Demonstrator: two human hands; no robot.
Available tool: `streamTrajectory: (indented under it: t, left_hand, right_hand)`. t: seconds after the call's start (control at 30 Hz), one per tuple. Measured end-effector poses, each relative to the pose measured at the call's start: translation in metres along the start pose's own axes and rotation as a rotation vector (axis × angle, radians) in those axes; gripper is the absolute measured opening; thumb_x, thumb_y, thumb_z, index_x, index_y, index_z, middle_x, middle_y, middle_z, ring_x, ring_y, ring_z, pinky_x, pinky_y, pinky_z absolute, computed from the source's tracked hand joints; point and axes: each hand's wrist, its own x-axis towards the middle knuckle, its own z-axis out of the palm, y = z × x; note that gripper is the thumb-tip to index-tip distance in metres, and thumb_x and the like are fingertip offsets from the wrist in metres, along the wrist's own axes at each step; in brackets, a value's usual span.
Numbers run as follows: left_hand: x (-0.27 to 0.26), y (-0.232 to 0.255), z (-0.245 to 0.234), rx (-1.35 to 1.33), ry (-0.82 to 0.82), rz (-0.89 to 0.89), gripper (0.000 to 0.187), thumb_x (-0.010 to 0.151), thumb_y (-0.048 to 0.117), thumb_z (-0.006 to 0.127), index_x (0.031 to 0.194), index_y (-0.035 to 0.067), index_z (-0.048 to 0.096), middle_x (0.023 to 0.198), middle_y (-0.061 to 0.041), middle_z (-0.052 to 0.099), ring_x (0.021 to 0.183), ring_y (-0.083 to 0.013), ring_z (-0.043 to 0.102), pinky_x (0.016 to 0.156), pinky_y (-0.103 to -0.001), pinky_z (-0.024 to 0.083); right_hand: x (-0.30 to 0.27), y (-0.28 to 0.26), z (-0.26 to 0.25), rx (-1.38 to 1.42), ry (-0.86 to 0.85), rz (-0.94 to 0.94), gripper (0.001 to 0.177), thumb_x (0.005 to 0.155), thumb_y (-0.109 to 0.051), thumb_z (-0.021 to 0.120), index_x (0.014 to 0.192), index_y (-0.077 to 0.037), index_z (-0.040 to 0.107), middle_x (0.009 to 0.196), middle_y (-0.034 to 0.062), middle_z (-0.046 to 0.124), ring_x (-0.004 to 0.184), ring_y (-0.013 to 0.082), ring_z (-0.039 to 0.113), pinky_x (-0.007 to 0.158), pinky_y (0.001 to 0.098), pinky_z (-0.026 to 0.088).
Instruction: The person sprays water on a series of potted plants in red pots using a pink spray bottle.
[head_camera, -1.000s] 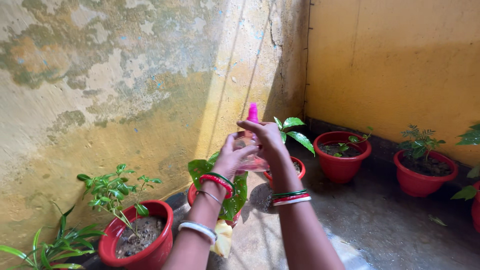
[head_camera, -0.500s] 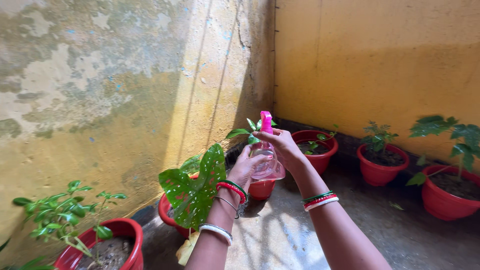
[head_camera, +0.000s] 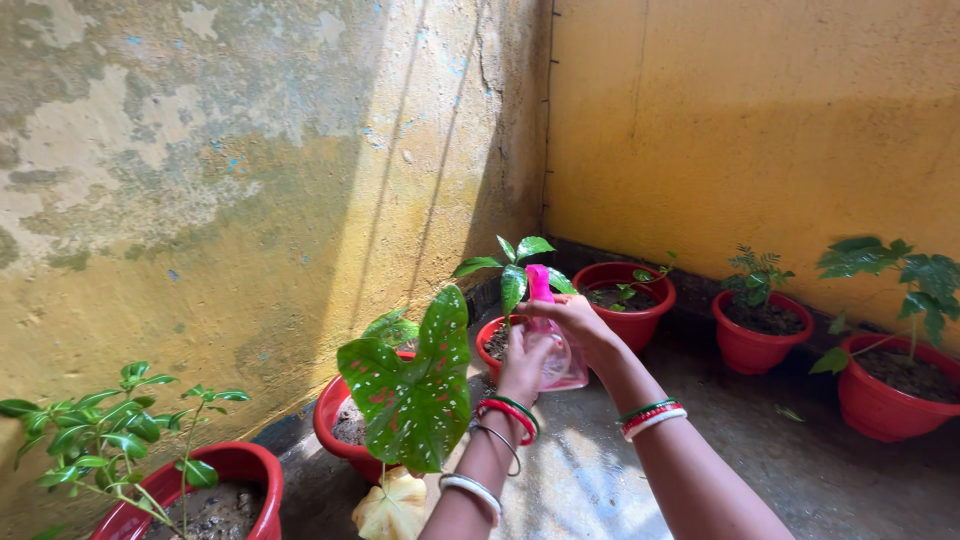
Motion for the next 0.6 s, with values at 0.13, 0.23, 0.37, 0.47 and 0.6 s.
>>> streamTrajectory:
  t: [0.13, 0.23, 0.37, 0.47, 0.6]
  left_hand:
    - [-0.008, -0.010, -0.005, 0.000, 0.013, -0.040, 0.048, 0.093, 0.016, 0.063, 0.138, 0.006, 0.048, 0.122, -0.009, 0.065, 0.108, -0.0158, 0.066, 0.095, -0.031, 0.054]
    - [-0.008, -0.004, -0.002, -0.043, 0.000, -0.023, 0.048, 0.092, 0.016, 0.064, 0.137, 0.006, 0.050, 0.121, -0.011, 0.066, 0.106, -0.0173, 0.066, 0.093, -0.033, 0.056]
    - [-0.018, 0.006, 0.011, -0.040, 0.018, -0.033, 0.048, 0.091, 0.016, 0.063, 0.137, 0.009, 0.051, 0.122, -0.009, 0.065, 0.106, -0.0166, 0.066, 0.092, -0.033, 0.056]
    - [-0.023, 0.015, 0.022, -0.030, 0.031, -0.041, 0.050, 0.091, 0.015, 0.063, 0.139, 0.010, 0.049, 0.122, -0.010, 0.064, 0.107, -0.0175, 0.066, 0.093, -0.033, 0.056]
    - [-0.034, 0.020, 0.032, 0.008, 0.042, -0.078, 0.049, 0.091, 0.016, 0.063, 0.137, 0.008, 0.049, 0.125, -0.009, 0.067, 0.110, -0.0158, 0.068, 0.093, -0.031, 0.056]
  right_hand:
    - [-0.004, 0.008, 0.004, 0.054, 0.026, -0.023, 0.033, 0.074, -0.019, 0.085, 0.098, 0.001, 0.075, 0.085, 0.0089, 0.075, 0.070, 0.0157, 0.071, 0.068, 0.0322, 0.059]
    - [-0.003, 0.008, 0.004, 0.067, 0.076, -0.087, 0.033, 0.073, -0.016, 0.085, 0.097, 0.004, 0.074, 0.085, 0.0108, 0.076, 0.069, 0.0162, 0.071, 0.066, 0.0325, 0.059]
    - [-0.004, 0.006, -0.004, 0.043, 0.096, -0.107, 0.032, 0.076, -0.017, 0.086, 0.097, 0.002, 0.071, 0.085, 0.0110, 0.072, 0.068, 0.0162, 0.069, 0.062, 0.0323, 0.057]
    - [-0.006, 0.002, -0.008, 0.010, 0.088, -0.055, 0.031, 0.077, -0.018, 0.086, 0.095, 0.000, 0.069, 0.085, 0.0098, 0.071, 0.068, 0.0162, 0.067, 0.061, 0.0326, 0.054]
    - [-0.017, 0.001, -0.014, -0.049, 0.133, -0.034, 0.028, 0.074, -0.019, 0.083, 0.093, -0.001, 0.073, 0.084, 0.0084, 0.074, 0.071, 0.0142, 0.071, 0.068, 0.0308, 0.059]
